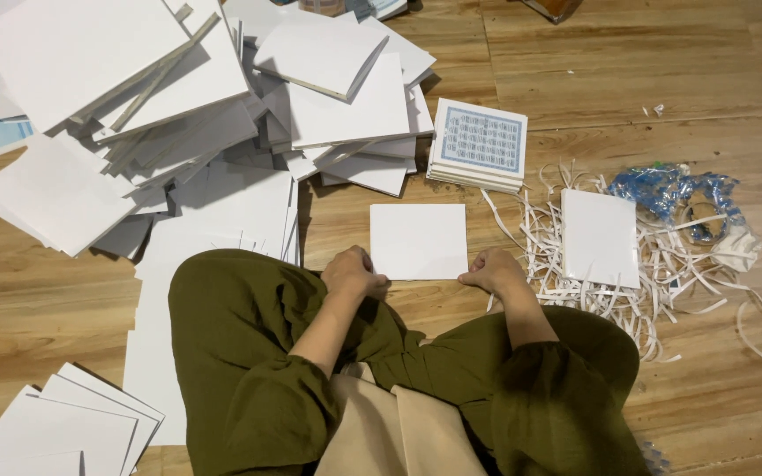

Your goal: The person sits on the floor and assembles small square cards by placing a printed insert into a white cover. They handle the cards by hand, aligning the pieces and stacking the completed items.

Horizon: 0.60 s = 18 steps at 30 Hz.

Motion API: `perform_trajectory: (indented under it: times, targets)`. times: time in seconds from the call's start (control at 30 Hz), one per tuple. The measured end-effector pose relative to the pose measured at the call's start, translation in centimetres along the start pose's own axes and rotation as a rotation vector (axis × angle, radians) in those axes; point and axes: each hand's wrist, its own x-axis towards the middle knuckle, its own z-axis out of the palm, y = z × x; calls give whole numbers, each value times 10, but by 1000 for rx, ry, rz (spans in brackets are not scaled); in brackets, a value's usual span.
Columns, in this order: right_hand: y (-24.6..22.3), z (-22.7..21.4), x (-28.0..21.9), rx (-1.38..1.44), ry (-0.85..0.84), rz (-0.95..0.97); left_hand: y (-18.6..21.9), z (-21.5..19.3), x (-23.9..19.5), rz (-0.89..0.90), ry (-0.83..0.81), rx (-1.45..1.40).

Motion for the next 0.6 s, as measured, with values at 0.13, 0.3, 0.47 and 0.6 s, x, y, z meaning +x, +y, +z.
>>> perform_trajectory:
  times: [0.13, 0.3, 0.47, 0.6]
  targets:
    - [9, 2, 8, 5, 6, -22, -10, 5, 4, -3, 27, -27]
    - [8, 2, 2, 140, -22, -3, -38, 31, 38, -48, 28, -77]
    - [27, 21, 31, 110, 142, 96, -31, 19, 22, -29, 64, -200]
    - [4, 15, 7, 432, 162, 53, -35, 28, 25, 66, 32, -308]
